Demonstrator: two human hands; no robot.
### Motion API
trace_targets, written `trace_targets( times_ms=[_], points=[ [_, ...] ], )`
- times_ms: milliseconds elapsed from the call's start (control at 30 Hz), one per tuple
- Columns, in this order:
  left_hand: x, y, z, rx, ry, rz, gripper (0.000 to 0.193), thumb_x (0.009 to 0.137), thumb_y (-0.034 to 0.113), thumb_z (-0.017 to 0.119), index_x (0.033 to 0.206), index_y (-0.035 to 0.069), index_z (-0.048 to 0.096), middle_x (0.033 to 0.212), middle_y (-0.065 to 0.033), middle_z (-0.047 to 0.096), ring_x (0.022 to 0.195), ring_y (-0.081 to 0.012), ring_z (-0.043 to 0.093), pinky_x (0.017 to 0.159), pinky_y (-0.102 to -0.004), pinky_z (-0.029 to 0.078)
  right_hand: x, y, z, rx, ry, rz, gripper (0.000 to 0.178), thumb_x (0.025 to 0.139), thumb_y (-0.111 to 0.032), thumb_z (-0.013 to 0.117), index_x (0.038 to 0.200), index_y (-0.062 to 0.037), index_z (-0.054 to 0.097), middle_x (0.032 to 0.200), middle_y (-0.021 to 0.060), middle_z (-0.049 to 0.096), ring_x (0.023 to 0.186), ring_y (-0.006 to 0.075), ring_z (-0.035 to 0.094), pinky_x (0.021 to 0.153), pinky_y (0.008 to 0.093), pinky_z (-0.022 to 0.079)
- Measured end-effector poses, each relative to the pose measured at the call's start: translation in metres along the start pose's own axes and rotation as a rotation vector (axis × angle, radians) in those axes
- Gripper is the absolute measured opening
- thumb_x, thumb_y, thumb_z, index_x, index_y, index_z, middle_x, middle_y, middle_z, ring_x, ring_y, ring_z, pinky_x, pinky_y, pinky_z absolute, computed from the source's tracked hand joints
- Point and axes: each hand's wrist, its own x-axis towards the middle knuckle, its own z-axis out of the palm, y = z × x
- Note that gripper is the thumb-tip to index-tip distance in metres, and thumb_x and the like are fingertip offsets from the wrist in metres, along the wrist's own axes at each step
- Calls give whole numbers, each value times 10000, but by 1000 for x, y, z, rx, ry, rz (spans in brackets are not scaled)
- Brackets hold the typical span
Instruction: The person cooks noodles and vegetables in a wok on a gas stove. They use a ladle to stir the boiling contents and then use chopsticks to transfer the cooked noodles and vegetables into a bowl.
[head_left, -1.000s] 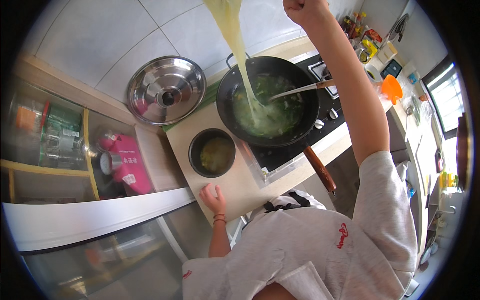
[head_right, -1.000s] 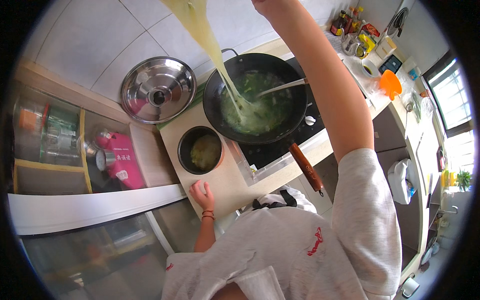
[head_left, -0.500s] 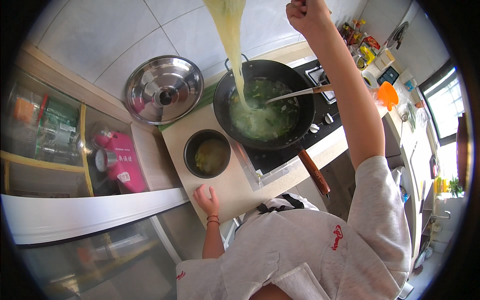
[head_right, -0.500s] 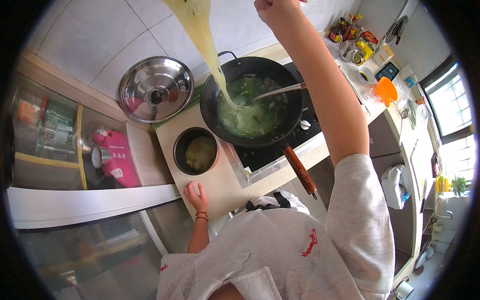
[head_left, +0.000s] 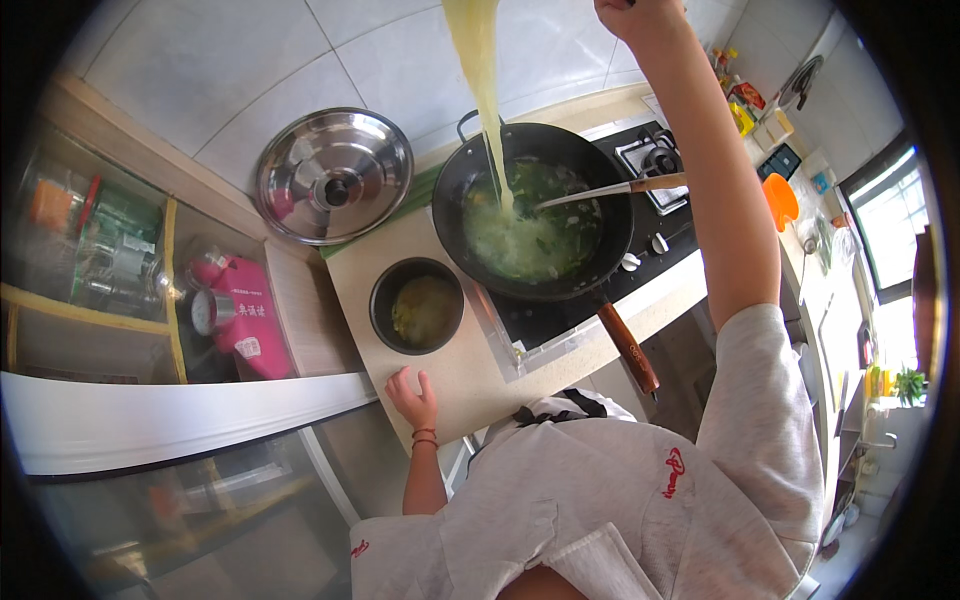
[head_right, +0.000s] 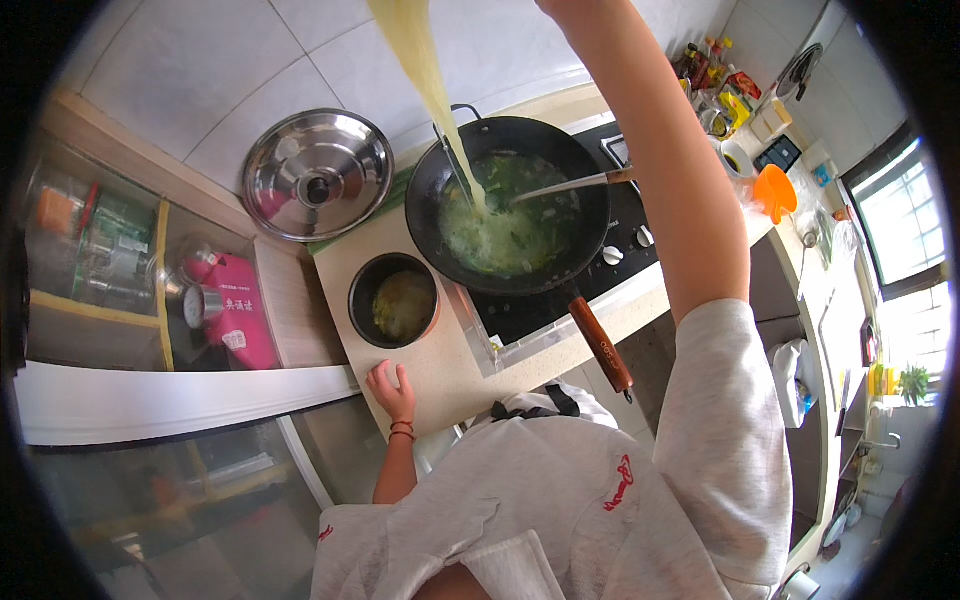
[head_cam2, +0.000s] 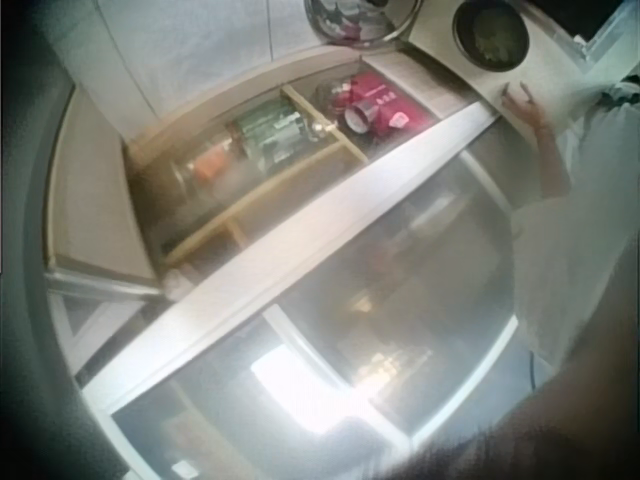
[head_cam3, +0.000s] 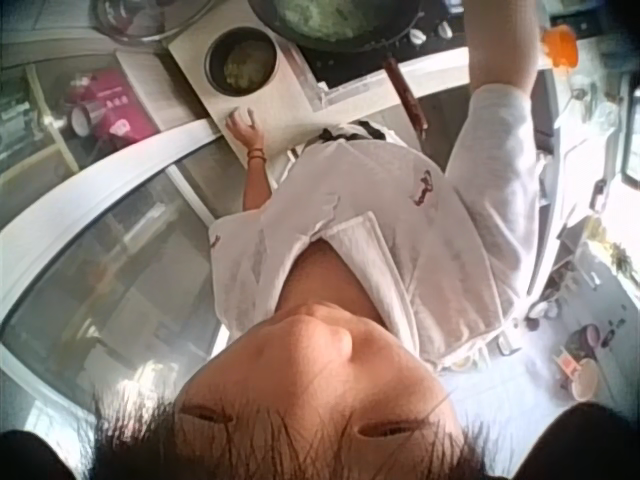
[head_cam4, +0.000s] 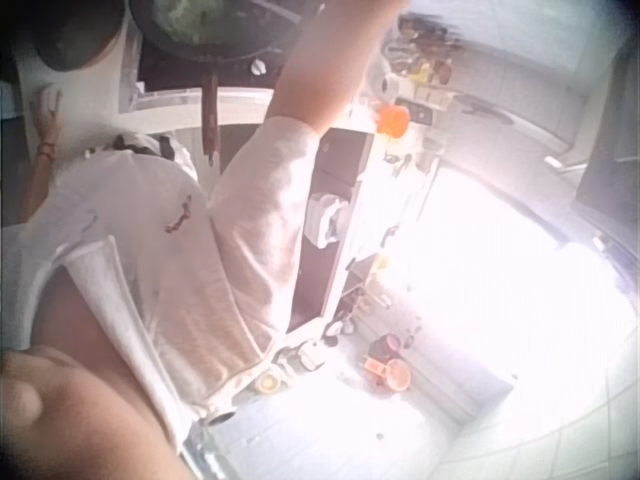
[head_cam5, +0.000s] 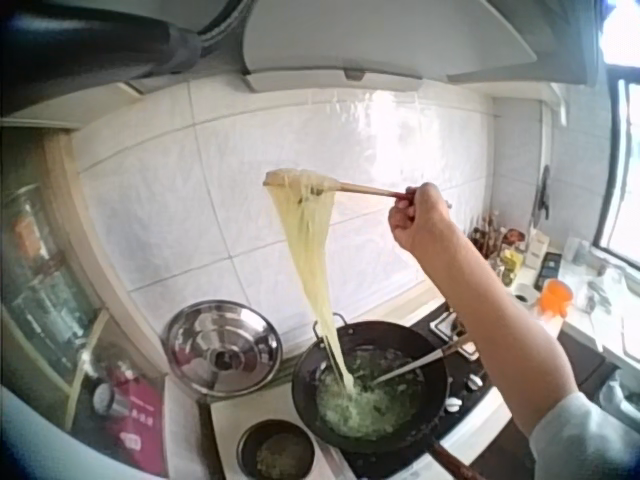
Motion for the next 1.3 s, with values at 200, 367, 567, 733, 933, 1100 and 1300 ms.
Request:
trace_targets(
  times_ms=[200,367,567,733,933,1100,1300],
  points=[
    [4,7,0,-18,-12,4,277,846,186,647,1059,32,559,1022,-156,577,1000,-363,503,885,-468,400,-4,-30,40,24,-56,-74,257,948,-84,295,719,-74,412,502,7,314,387,100,276,328,219,194],
    [2,4,0,4,-6,-7,287,837,184,657,1059,31,559,1026,-153,574,1004,-364,502,882,-470,404,-3,-43,69,45,-64,-104,272,959,-121,303,720,-78,426,481,-10,304,381,92,292,333,214,211],
    [5,8,2,-26,-15,20,280,840,176,653,1058,28,557,1028,-154,575,1003,-365,503,884,-468,402,-6,-37,55,7,-57,-143,262,961,-120,301,727,-80,410,480,-9,292,379,94,286,325,216,186],
    [0,1,-5,-7,-7,19,273,843,157,647,1064,28,552,1026,-145,585,998,-357,507,883,-464,397,-7,9,10,-1,19,-28,235,952,-97,287,750,-75,404,491,10,306,374,108,285,316,227,177],
    [2,3,0,-29,-9,22,273,840,165,653,1058,30,557,1024,-137,592,1003,-348,510,894,-465,391,2,21,-27,-34,30,-39,206,925,-87,310,740,-80,402,484,24,315,367,122,302,308,238,187],
    [3,4,0,-26,-13,1,260,852,185,647,1048,33,568,1023,-137,590,1004,-345,509,894,-459,390,8,15,-24,-28,20,-55,211,923,-88,309,733,-82,402,480,22,311,366,124,301,310,237,184],
    [3,4,-4,-12,2,-1,261,838,180,653,1028,28,560,1003,-136,592,986,-343,512,888,-459,390,11,2,2,-7,-17,-31,240,947,-102,299,726,-84,391,473,8,297,364,111,254,326,233,170]
  ],
)
